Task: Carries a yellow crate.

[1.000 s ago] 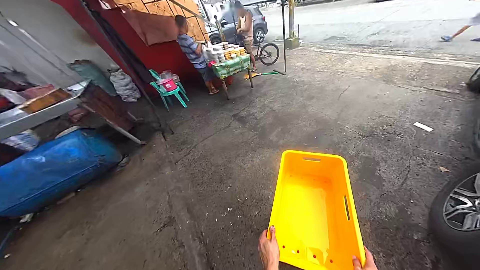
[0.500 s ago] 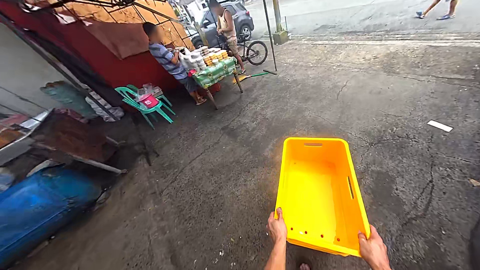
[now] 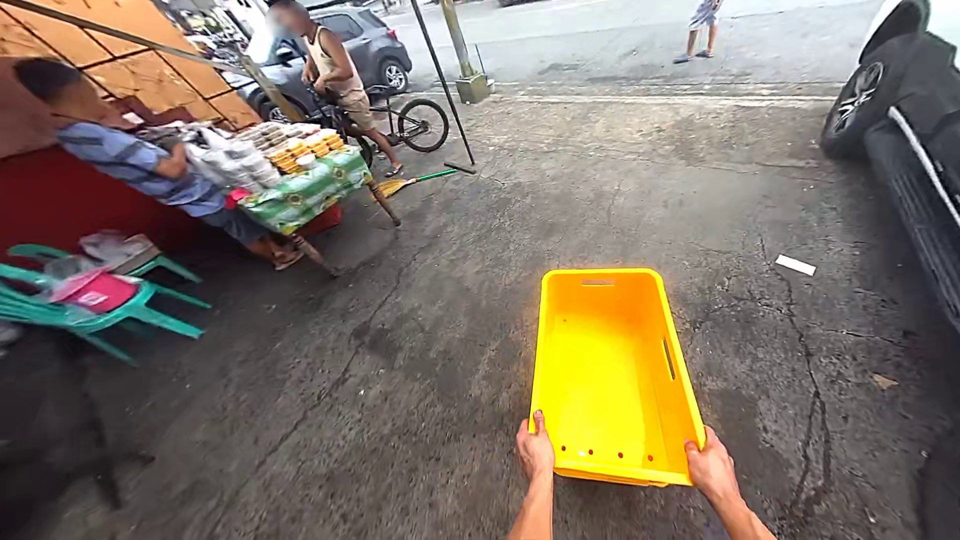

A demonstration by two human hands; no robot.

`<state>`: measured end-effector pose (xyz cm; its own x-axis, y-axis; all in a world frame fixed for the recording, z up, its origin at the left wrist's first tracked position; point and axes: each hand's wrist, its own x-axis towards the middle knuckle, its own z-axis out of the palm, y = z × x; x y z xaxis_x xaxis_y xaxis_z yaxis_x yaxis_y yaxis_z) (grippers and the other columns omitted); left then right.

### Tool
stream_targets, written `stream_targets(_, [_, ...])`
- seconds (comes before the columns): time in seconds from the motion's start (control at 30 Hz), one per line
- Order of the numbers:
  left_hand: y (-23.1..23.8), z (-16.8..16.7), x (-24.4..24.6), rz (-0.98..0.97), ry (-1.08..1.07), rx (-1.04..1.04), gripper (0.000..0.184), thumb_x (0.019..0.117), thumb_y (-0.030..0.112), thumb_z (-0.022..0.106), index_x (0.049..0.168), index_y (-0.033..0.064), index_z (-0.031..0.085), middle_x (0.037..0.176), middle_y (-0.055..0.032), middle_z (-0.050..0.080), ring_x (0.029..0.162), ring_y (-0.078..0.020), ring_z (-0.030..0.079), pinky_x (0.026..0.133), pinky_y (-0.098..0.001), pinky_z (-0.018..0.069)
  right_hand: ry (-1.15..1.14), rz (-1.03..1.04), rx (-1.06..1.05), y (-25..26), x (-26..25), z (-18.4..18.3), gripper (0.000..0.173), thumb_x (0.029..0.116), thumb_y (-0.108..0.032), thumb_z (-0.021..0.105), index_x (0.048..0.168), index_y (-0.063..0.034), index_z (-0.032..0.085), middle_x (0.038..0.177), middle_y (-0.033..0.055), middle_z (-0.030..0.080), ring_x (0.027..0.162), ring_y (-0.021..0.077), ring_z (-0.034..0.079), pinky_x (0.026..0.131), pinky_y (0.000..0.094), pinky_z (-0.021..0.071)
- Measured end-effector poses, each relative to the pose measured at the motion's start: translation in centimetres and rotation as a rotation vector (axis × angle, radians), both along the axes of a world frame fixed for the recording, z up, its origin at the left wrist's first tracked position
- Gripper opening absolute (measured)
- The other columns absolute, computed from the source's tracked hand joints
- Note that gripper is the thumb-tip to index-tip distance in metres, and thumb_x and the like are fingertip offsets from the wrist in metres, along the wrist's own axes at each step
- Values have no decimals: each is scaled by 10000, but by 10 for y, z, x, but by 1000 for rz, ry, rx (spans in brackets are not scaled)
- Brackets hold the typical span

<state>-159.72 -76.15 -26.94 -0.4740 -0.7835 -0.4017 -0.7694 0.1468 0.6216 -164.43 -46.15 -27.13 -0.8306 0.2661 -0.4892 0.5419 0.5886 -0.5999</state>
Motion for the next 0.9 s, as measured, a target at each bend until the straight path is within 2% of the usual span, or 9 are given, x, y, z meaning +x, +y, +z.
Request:
stream_targets(0.1, [-24,-4,-101,-24,-11,-6,475,1047,497,517,1129,85,738,1079,-179,734,1087,-345,686,953,-585,516,15,-14,-4,-22,-94,-6,430,999,-138,600,1418,-58,548,1236,270,670,1175,444,643,991,658,483])
stream_targets(0.23, [-51,-15,-238,-69,-3,-6,474,1048,494,517,1126,82,739,1085,-185,733,1086,-352,687,955,-589,514,-1,-44,-11,-47,-223,-12,449,1000,-136,590,1439,-61,534,1283,258,656,1208,423,635,1023,638,479])
stream_targets(0.47, [-92,-25,-464,-81,-18,-9,480,1047,507,511,1119,92,742,1086,-176,734,1079,-343,689,952,-588,515,-29,-61,-1,-88,-443,-23,488,997,-134,587,1471,-57,500,1307,280,640,1226,449,621,1021,647,478])
stream_targets(0.63, [-106,-30,-616,-59,-14,22,486,1052,505,499,1175,95,728,1124,-181,726,1111,-348,679,967,-586,514,2,-22,4,-101,-606,-34,454,985,-125,602,1427,-45,542,1280,277,650,1217,444,622,1017,657,474])
stream_targets(0.9, [-133,-39,-892,-123,4,21,475,1054,482,514,1164,68,719,1109,-200,722,1093,-359,683,953,-588,516,0,-83,-32,-127,-866,-43,448,986,-110,603,1425,-49,541,1280,260,651,1210,416,630,1019,642,479])
